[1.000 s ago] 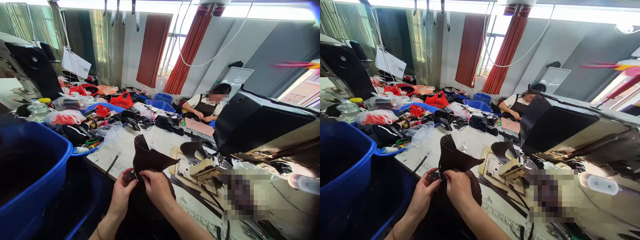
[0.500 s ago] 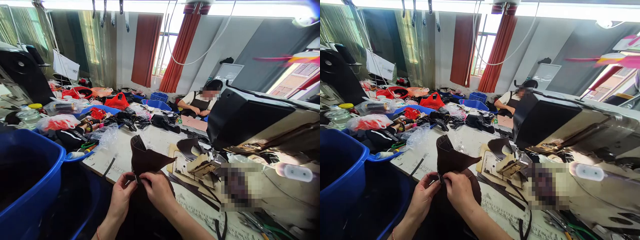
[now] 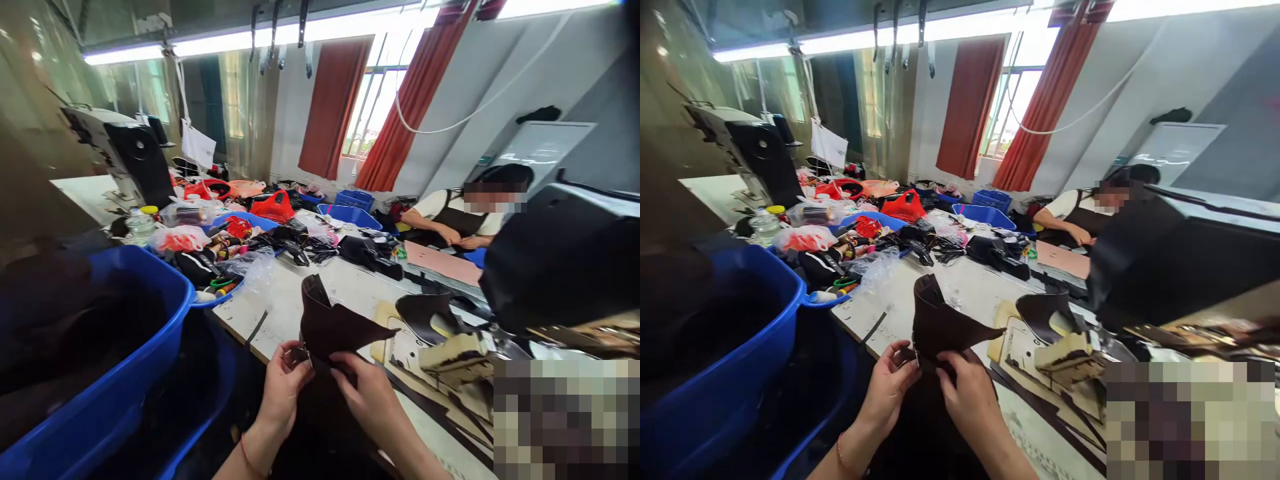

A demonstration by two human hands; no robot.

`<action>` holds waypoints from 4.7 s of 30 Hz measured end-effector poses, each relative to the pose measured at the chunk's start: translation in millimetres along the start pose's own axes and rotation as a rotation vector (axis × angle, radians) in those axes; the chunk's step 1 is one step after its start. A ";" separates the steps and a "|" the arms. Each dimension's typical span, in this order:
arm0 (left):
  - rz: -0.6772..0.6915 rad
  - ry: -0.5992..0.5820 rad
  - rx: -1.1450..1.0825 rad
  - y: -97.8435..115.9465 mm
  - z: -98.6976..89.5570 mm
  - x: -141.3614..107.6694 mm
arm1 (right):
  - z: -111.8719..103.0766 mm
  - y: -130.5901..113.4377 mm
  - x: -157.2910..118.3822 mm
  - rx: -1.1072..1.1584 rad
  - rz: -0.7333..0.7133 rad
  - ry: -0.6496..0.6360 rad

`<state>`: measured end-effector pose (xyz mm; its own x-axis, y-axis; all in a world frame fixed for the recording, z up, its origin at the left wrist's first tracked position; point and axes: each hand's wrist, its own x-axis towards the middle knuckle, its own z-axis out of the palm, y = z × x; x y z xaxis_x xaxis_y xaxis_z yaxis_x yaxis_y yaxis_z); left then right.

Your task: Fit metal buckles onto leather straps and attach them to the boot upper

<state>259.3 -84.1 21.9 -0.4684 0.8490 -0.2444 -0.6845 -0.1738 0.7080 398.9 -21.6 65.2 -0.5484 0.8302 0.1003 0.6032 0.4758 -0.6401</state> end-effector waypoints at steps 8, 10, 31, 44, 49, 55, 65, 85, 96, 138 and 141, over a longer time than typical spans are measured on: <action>-0.017 0.011 0.058 -3.8 -1.5 3.7 | -12.3 -13.5 -12.8 0.609 0.026 0.029; -0.018 0.019 0.070 -2.8 0.0 2.7 | -9.0 -13.6 -7.5 0.773 0.067 0.020; 0.136 -0.231 0.819 29.0 5.6 35.0 | 11.9 5.8 -2.1 0.336 -0.255 0.333; 0.231 -0.303 0.907 31.8 11.9 39.2 | 38.1 -1.4 3.9 0.011 -0.212 0.356; 0.100 -0.239 0.737 18.3 16.3 15.5 | 17.6 4.9 -4.5 0.603 0.038 0.271; -0.109 -0.182 0.585 0.2 34.7 -4.1 | -8.3 14.3 -15.1 0.868 0.140 0.318; -0.082 -0.203 0.628 -7.4 46.3 -14.7 | -30.8 24.1 -32.5 0.891 0.034 0.208; -0.023 -0.170 0.663 -12.0 44.3 -20.1 | -29.0 20.7 -37.2 0.891 0.116 0.278; 0.009 -0.197 0.670 -11.2 40.0 -24.0 | -33.2 18.2 -37.2 1.015 0.163 0.236; 0.225 -0.193 0.700 -6.0 48.7 -40.9 | -24.4 -2.0 -43.1 0.651 -0.072 0.411; 0.526 -0.207 0.819 -2.7 53.8 -46.6 | -24.0 -4.7 -44.5 0.582 -0.076 0.434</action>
<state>313.1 -96.4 67.0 -0.4417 0.8465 0.2972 0.2163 -0.2210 0.9510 434.4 -53.8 82.0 -0.2249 0.8990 0.3758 0.1005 0.4050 -0.9088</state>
